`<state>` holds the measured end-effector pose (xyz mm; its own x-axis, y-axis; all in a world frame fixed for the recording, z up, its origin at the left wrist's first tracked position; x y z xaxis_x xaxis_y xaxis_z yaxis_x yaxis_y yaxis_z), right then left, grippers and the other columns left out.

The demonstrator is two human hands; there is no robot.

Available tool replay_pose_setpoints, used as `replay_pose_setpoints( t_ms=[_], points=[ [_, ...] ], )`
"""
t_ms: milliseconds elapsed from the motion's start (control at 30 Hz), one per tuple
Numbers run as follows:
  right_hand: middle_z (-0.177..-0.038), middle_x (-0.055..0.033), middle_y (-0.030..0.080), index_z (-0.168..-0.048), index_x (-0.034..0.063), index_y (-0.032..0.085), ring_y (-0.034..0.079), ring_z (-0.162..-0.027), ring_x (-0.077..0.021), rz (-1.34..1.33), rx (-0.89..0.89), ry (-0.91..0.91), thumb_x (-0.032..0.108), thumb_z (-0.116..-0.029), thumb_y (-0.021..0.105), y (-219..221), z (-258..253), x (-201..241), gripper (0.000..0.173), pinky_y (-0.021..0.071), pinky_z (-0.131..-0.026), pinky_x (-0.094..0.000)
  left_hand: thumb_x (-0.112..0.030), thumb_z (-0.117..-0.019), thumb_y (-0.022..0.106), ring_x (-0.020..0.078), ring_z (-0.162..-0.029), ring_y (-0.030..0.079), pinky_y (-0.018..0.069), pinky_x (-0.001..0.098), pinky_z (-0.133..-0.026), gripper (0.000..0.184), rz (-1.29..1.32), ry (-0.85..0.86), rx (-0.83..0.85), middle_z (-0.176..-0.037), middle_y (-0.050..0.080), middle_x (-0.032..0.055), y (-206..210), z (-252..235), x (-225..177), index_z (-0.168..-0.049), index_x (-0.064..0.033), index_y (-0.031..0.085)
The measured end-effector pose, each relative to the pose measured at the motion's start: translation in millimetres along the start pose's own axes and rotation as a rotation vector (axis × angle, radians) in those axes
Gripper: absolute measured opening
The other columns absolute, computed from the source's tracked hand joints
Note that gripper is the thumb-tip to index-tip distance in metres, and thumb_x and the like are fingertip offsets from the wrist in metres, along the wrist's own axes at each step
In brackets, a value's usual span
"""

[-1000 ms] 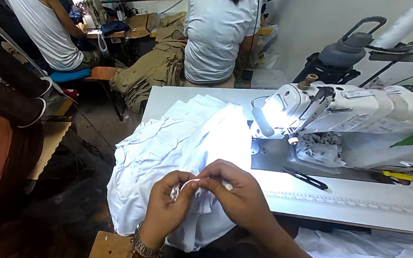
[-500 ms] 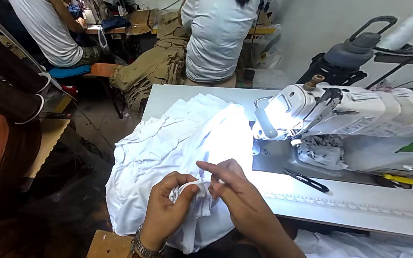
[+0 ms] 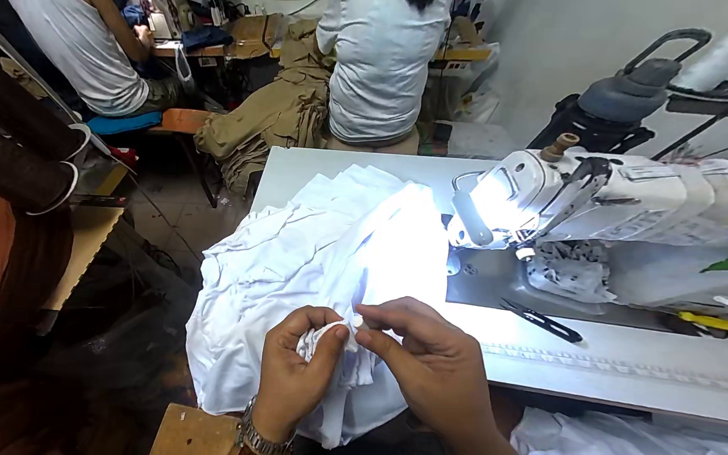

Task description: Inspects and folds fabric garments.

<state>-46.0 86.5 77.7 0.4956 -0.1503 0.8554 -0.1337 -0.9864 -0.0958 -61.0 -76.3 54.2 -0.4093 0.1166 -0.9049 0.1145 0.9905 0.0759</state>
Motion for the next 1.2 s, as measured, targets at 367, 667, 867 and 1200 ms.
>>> replay_pose_setpoints(
  t_ms=[367,667,867,1200],
  points=[
    [-0.076,0.0043,0.058,-0.098,0.0032,0.079,0.055,-0.067,0.0024,0.128,0.023,-0.084,0.007,-0.0877,0.073,10,-6,6,0.013,0.0492,-0.059,-0.0084,-0.017,-0.0936,0.07,0.0006,-0.083,0.067,0.0574,0.0194,-0.076,0.006,0.002,-0.008,-0.028,-0.088,0.072,-0.0068,1,2,3,-0.092,-0.0139,0.075],
    [-0.083,0.0027,0.065,-0.101,0.0041,0.078,0.061,-0.071,-0.0023,0.078,0.047,-0.041,0.005,-0.0883,0.072,8,-23,10,0.014,0.055,-0.061,-0.0136,-0.015,-0.0947,0.069,0.0027,-0.079,0.067,0.0577,0.0206,-0.073,0.007,0.066,-0.074,-0.034,-0.087,0.071,-0.0038,-1,5,8,-0.093,-0.012,0.075],
    [-0.079,0.004,0.061,-0.098,0.0052,0.079,0.058,-0.069,-0.0011,0.066,0.054,-0.007,0.005,-0.0874,0.072,11,-12,-1,0.013,0.0522,-0.061,-0.0123,-0.014,-0.0937,0.07,0.0036,-0.078,0.067,0.0581,0.0212,-0.073,0.006,0.088,-0.096,-0.049,-0.087,0.072,-0.0032,-1,2,10,-0.093,-0.012,0.075],
    [-0.087,0.0035,0.068,-0.102,0.0075,0.078,0.063,-0.073,-0.0033,0.012,0.074,0.013,0.007,-0.0902,0.073,7,-35,3,0.013,0.057,-0.064,-0.0166,-0.013,-0.0948,0.069,0.0056,-0.081,0.068,0.0589,0.0233,-0.074,0.006,0.127,-0.13,-0.043,-0.09,0.072,-0.001,2,1,14,-0.095,-0.0102,0.075]
  ],
)
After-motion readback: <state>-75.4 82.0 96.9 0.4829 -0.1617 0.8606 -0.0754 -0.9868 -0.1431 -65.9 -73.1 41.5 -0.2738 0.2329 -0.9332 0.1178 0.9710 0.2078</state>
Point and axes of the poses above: each hand's wrist, its own z-axis away from the middle knuckle, its own y-axis out of the palm, x = y × z, the point moved 2 cm from there along -z, towards the middle knuckle
